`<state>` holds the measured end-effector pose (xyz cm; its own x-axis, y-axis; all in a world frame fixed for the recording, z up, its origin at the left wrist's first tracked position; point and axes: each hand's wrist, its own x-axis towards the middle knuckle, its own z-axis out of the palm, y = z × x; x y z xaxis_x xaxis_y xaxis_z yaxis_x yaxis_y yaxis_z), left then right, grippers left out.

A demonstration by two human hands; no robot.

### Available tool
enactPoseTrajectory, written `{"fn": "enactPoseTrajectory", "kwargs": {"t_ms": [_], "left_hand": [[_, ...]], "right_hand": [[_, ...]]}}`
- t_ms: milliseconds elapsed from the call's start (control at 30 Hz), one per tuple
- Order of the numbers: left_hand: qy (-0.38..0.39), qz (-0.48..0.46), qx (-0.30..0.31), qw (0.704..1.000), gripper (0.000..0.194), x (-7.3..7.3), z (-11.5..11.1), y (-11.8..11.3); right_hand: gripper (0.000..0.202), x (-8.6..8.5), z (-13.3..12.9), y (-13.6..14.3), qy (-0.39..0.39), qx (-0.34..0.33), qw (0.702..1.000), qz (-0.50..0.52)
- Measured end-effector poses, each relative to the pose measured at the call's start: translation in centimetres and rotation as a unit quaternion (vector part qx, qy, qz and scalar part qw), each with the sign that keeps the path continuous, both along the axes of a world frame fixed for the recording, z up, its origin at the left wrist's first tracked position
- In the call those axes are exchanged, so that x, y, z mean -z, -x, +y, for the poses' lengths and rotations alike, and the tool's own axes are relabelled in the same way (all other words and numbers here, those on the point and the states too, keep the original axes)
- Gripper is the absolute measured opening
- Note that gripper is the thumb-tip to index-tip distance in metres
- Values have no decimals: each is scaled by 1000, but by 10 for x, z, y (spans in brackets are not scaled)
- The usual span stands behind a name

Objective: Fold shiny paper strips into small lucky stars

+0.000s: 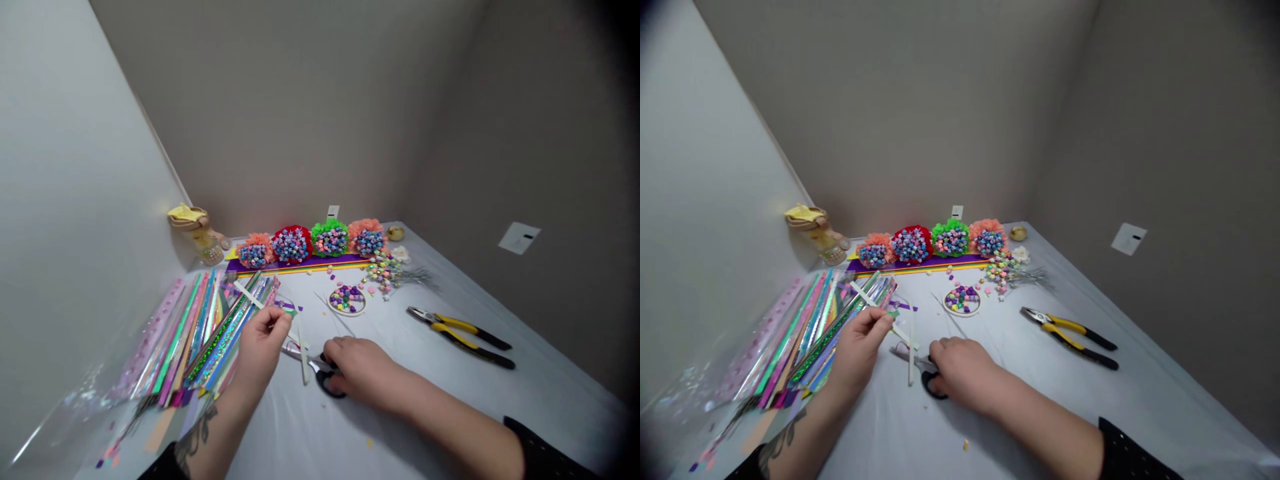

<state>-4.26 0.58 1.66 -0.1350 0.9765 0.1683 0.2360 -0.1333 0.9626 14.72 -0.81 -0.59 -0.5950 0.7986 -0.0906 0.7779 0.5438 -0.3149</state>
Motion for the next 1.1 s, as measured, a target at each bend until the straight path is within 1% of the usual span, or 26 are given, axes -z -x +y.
{"fn": "enactPoseTrajectory", "kwargs": {"t_ms": [33, 100, 167, 233, 300, 333, 367, 400, 433, 467, 500, 533, 600, 667, 733, 833, 967, 1100], "left_hand": [[2, 1, -1, 1000, 17, 0, 0, -1], [4, -1, -1, 1000, 17, 1, 0, -2], [8, -11, -1, 1000, 17, 4, 0, -3], [20, -30, -1, 999, 17, 8, 0, -3], [25, -59, -15, 998, 16, 12, 2, -1], [19, -76, -29, 997, 16, 14, 3, 0], [10, -91, -46, 995, 16, 15, 4, 1], [-1, -105, -65, 992, 16, 16, 5, 2], [-9, -117, -80, 990, 16, 17, 6, 3], [-14, -125, -88, 988, 17, 17, 6, 3], [-12, -131, -90, 987, 18, 17, 6, 2], [-8, -133, -86, 987, 18, 17, 6, 1], [5, -128, -70, 989, 18, 17, 3, -2], [16, -108, -52, 993, 18, 17, -1, -6], [16, -85, -42, 995, 18, 18, -5, -8], [9, -65, -37, 997, 16, 18, -8, -9], [13, -62, -27, 998, 15, 18, -7, -10], [16, -65, -29, 997, 14, 16, -7, -11]], "right_hand": [[24, 0, 0, -3, 6, 9, 1000, -10], [26, -2, 0, -10, 19, 24, 999, -32], [26, -5, 1, -18, 49, 28, 997, -45], [17, -9, 2, -25, 80, 17, 997, -9], [10, -13, 4, -29, 134, 0, 988, 80], [9, -14, 5, -31, 178, -5, 974, 140], [9, -15, 7, -31, 228, -3, 952, 204], [8, -15, 9, -31, 274, 5, 924, 266], [9, -14, 10, -30, 298, 20, 899, 321], [11, -13, 12, -29, 295, 41, 883, 362], [15, -11, 14, -27, 272, 62, 880, 385], [19, -8, 15, -25, 237, 81, 886, 390], [27, -2, 15, -21, 175, 104, 906, 370], [28, 4, 14, -16, 151, 115, 918, 348], [25, 8, 12, -13, 141, 120, 923, 336], [24, 8, 10, -11, 139, 120, 927, 326], [23, 6, 9, -11, 146, 121, 926, 326], [22, 8, 10, -12, 145, 120, 926, 326]]}}
